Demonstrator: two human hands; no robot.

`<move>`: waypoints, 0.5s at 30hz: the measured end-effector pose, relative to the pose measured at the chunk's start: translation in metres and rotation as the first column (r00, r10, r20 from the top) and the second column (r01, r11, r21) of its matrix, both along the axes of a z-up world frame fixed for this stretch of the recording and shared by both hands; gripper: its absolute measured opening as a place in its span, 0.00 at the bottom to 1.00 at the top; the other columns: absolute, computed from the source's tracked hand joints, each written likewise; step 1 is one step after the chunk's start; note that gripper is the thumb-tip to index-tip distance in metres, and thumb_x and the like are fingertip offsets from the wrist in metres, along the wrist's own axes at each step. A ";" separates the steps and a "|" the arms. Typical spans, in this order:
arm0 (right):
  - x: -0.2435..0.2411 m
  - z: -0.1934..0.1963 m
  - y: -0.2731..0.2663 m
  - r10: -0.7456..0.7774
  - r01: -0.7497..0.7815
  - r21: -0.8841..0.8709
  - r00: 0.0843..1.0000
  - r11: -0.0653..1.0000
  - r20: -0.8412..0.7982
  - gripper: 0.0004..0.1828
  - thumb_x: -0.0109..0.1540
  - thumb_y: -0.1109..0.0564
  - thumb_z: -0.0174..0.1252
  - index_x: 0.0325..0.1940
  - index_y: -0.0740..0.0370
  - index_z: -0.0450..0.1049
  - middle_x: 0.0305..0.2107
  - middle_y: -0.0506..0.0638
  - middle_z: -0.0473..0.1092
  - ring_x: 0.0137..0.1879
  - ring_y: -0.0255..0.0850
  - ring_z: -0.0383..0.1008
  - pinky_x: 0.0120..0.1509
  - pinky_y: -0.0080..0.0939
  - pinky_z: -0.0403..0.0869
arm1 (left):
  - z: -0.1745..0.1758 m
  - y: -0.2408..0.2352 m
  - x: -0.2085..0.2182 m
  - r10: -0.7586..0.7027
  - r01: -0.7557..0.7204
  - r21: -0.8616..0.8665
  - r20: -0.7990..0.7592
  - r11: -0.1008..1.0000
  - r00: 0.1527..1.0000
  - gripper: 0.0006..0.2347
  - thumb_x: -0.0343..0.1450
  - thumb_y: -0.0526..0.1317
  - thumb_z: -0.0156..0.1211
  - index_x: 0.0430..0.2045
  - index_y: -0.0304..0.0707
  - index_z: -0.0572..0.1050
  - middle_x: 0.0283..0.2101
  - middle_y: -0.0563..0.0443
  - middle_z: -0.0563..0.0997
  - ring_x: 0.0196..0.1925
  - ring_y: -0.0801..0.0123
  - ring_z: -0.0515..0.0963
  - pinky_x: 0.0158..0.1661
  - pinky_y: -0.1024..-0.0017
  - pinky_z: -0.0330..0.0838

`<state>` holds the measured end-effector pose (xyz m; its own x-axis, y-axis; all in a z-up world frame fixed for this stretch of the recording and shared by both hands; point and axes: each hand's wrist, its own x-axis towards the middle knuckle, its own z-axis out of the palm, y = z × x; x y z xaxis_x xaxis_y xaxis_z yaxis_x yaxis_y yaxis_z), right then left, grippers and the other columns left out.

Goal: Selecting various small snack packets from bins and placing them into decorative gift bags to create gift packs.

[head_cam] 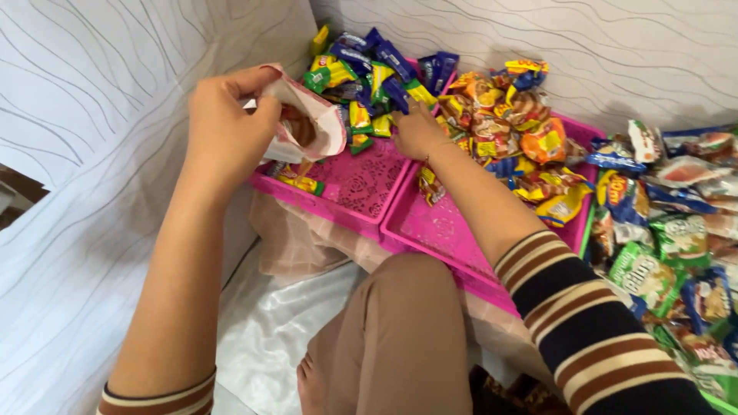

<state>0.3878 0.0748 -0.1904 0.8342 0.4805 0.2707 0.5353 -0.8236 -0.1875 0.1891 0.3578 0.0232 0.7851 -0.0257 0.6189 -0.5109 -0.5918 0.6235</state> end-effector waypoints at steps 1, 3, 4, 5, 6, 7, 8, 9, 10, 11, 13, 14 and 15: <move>0.012 -0.011 0.004 -0.112 0.102 -0.125 0.991 0.987 -0.073 0.30 0.62 0.47 0.53 0.67 0.63 0.69 0.68 0.79 0.51 0.70 0.77 0.52 0.71 0.64 0.60 | -0.002 0.004 -0.001 0.004 -0.003 -0.019 0.002 1.000 1.000 0.15 0.66 0.28 0.54 0.45 0.18 0.80 0.36 0.41 0.84 0.32 0.67 0.79 0.35 0.76 0.77; 0.022 -0.017 0.009 -0.158 0.139 -0.197 0.984 0.971 -0.082 0.31 0.61 0.46 0.52 0.65 0.64 0.70 0.69 0.78 0.51 0.72 0.75 0.51 0.71 0.63 0.60 | -0.002 0.009 -0.005 0.031 -0.032 -0.028 -0.013 0.999 0.999 0.15 0.66 0.28 0.54 0.45 0.19 0.80 0.38 0.40 0.85 0.35 0.67 0.81 0.37 0.75 0.78; 0.026 -0.019 0.010 -0.211 0.182 -0.270 0.974 0.946 -0.082 0.32 0.61 0.45 0.52 0.64 0.66 0.70 0.70 0.77 0.51 0.73 0.73 0.51 0.71 0.63 0.61 | -0.001 0.011 -0.006 0.052 -0.053 -0.040 -0.022 0.998 0.998 0.15 0.66 0.27 0.54 0.45 0.20 0.80 0.41 0.39 0.86 0.38 0.67 0.83 0.40 0.75 0.79; 0.029 -0.022 0.013 -0.209 0.180 -0.268 0.974 0.946 -0.084 0.32 0.61 0.45 0.52 0.64 0.66 0.70 0.70 0.77 0.51 0.73 0.73 0.51 0.71 0.63 0.61 | -0.001 0.012 -0.008 0.054 -0.055 -0.038 -0.024 0.998 0.998 0.15 0.66 0.27 0.54 0.45 0.20 0.80 0.41 0.39 0.86 0.38 0.67 0.83 0.40 0.75 0.79; 0.031 -0.026 0.014 -0.232 0.206 -0.320 0.972 0.925 -0.046 0.30 0.62 0.48 0.49 0.64 0.68 0.70 0.70 0.75 0.53 0.73 0.70 0.53 0.69 0.61 0.61 | 0.000 0.011 -0.009 0.022 -0.028 -0.084 -0.072 0.996 0.997 0.16 0.66 0.27 0.53 0.46 0.20 0.80 0.40 0.40 0.85 0.35 0.69 0.81 0.36 0.78 0.77; 0.032 -0.030 0.014 -0.252 0.232 -0.369 0.968 0.900 -0.006 0.29 0.63 0.51 0.46 0.64 0.70 0.70 0.71 0.72 0.54 0.73 0.67 0.55 0.67 0.59 0.62 | 0.000 0.010 -0.012 -0.011 -0.004 -0.132 -0.118 0.991 0.993 0.17 0.66 0.27 0.52 0.47 0.19 0.79 0.39 0.40 0.84 0.32 0.72 0.79 0.31 0.81 0.76; 0.031 -0.029 0.014 -0.255 0.235 -0.368 0.967 0.900 -0.006 0.29 0.63 0.51 0.46 0.64 0.70 0.70 0.71 0.72 0.54 0.73 0.67 0.55 0.67 0.59 0.62 | 0.001 0.007 -0.013 -0.013 -0.002 -0.131 -0.117 0.991 0.993 0.17 0.66 0.27 0.52 0.47 0.19 0.79 0.39 0.40 0.84 0.32 0.72 0.79 0.31 0.81 0.76; 0.029 -0.028 0.014 -0.229 0.240 -0.323 0.971 0.915 0.074 0.23 0.62 0.52 0.48 0.54 0.69 0.75 0.63 0.69 0.63 0.65 0.63 0.62 0.62 0.56 0.66 | 0.003 0.005 -0.015 -0.036 0.012 -0.166 -0.144 0.986 0.989 0.17 0.66 0.28 0.51 0.48 0.20 0.79 0.40 0.41 0.84 0.31 0.73 0.78 0.31 0.82 0.75; 0.028 -0.026 0.013 -0.205 0.242 -0.279 0.966 0.929 0.156 0.19 0.61 0.52 0.51 0.44 0.68 0.81 0.55 0.66 0.71 0.56 0.59 0.70 0.58 0.52 0.70 | 0.004 0.001 -0.017 -0.060 0.025 -0.203 -0.169 0.979 0.984 0.18 0.66 0.28 0.51 0.49 0.22 0.79 0.40 0.41 0.84 0.31 0.74 0.77 0.31 0.83 0.73; 0.021 -0.018 0.014 -0.206 0.244 -0.280 0.966 0.928 0.157 0.19 0.61 0.52 0.51 0.44 0.68 0.81 0.55 0.66 0.71 0.56 0.59 0.70 0.58 0.52 0.70 | 0.007 -0.002 -0.020 -0.062 0.027 -0.204 -0.168 0.979 0.984 0.18 0.66 0.28 0.51 0.49 0.22 0.79 0.40 0.41 0.84 0.31 0.74 0.77 0.31 0.83 0.73; 0.006 0.000 0.017 -0.204 0.196 0.072 0.971 0.978 0.121 0.12 0.57 0.62 0.56 0.38 0.74 0.78 0.46 0.69 0.73 0.47 0.65 0.74 0.51 0.56 0.76 | 0.013 -0.009 -0.027 -0.060 0.043 -0.160 -0.105 0.986 0.993 0.16 0.66 0.27 0.51 0.46 0.20 0.79 0.44 0.39 0.85 0.39 0.69 0.83 0.40 0.78 0.79; -0.011 0.020 0.016 -0.206 0.198 0.074 0.970 0.977 0.128 0.12 0.57 0.62 0.56 0.38 0.74 0.78 0.46 0.69 0.73 0.47 0.65 0.74 0.51 0.56 0.76 | 0.016 -0.012 -0.029 -0.063 0.046 -0.159 -0.099 0.986 0.993 0.16 0.66 0.27 0.51 0.46 0.20 0.79 0.44 0.39 0.85 0.39 0.69 0.83 0.40 0.78 0.79; -0.028 0.039 0.016 -0.197 0.155 0.259 0.970 0.953 0.144 0.12 0.57 0.61 0.60 0.41 0.72 0.80 0.44 0.64 0.76 0.45 0.61 0.76 0.50 0.54 0.76 | 0.018 -0.015 -0.031 -0.076 0.057 -0.166 -0.113 0.984 0.991 0.16 0.66 0.28 0.52 0.46 0.20 0.79 0.44 0.41 0.85 0.37 0.70 0.82 0.38 0.79 0.78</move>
<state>0.3600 0.0910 -0.1514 0.8324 0.2322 0.5032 0.4270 -0.8475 -0.3152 0.1581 0.3425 0.0415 0.8528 0.0126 0.5221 -0.4628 -0.4451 0.7666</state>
